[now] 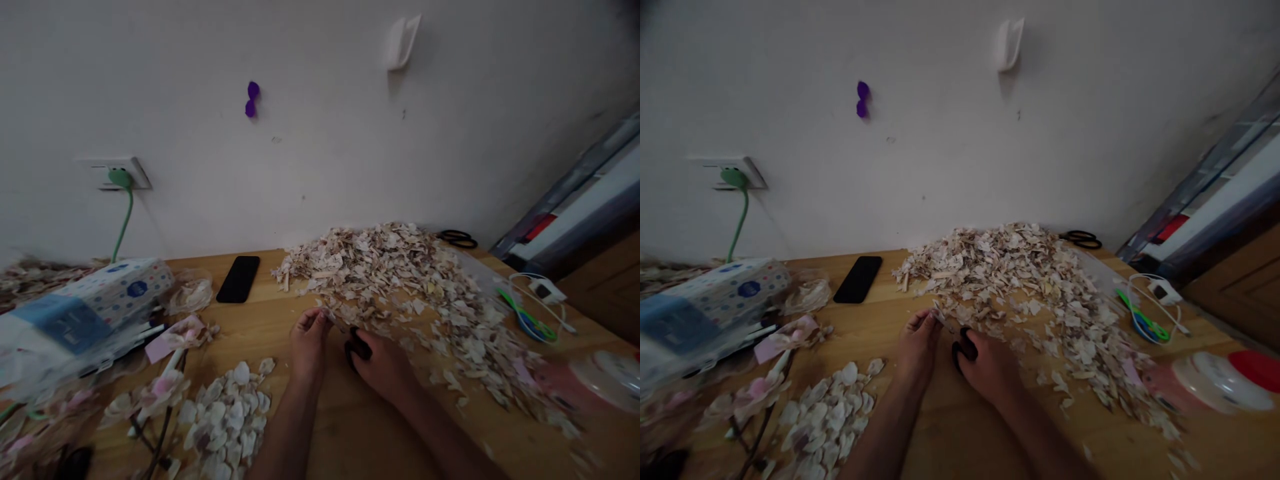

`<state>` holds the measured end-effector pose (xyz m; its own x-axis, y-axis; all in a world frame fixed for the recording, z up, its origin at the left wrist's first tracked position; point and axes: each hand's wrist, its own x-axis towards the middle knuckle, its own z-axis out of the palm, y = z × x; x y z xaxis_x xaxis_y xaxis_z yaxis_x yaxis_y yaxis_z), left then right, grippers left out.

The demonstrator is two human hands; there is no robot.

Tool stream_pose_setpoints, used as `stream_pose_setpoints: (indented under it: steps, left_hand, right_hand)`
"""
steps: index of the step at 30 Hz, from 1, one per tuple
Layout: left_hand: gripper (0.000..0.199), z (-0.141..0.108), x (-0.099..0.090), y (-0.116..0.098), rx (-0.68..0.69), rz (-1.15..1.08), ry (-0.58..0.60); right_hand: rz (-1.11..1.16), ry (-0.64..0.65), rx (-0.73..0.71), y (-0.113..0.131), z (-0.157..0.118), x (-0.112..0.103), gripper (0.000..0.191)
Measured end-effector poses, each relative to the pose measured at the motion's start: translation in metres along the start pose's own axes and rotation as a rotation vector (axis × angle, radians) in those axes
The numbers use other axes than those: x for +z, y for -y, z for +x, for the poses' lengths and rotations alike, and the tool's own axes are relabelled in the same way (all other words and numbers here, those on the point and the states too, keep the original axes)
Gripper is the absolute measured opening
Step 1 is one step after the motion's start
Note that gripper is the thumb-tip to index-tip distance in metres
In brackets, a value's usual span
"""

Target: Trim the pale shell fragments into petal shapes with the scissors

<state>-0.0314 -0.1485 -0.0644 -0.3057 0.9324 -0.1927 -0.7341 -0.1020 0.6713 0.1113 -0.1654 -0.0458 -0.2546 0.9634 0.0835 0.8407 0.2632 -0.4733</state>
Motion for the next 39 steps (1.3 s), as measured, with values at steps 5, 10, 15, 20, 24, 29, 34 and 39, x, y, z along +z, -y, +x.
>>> stream_pose_setpoints:
  steps: [5, 10, 15, 20, 24, 29, 34, 39]
  left_hand:
    - [0.022, -0.003, 0.003, -0.002, -0.03, -0.009, 0.018]
    - [0.026, -0.003, 0.006, -0.001, -0.06, -0.048, 0.048]
    - [0.024, -0.005, 0.006, 0.002, -0.122, -0.066, 0.105]
    - [0.019, -0.005, 0.005, 0.003, -0.073, -0.012, 0.11]
    - [0.017, -0.001, 0.002, 0.005, -0.021, 0.043, 0.114]
    - [0.019, 0.001, 0.0, 0.007, 0.019, 0.086, 0.106]
    - [0.018, 0.001, -0.002, 0.007, 0.032, 0.098, 0.117]
    - [0.015, 0.001, -0.004, 0.008, 0.038, 0.101, 0.152]
  right_hand:
    - [0.006, -0.003, 0.007, -0.002, 0.001, 0.0, 0.014]
    - [0.034, 0.0, 0.026, -0.001, 0.001, -0.001, 0.015]
    - [0.041, 0.004, 0.026, -0.001, 0.001, 0.0, 0.015]
    - [0.022, 0.02, 0.027, -0.001, 0.001, -0.001, 0.014]
    - [0.019, 0.027, 0.035, 0.0, 0.001, -0.003, 0.014]
    - [0.021, 0.031, 0.024, -0.001, 0.001, -0.003, 0.013]
    - [0.03, 0.021, 0.016, -0.001, 0.001, -0.002, 0.013]
    - [0.019, 0.019, 0.016, -0.003, 0.003, 0.0, 0.013]
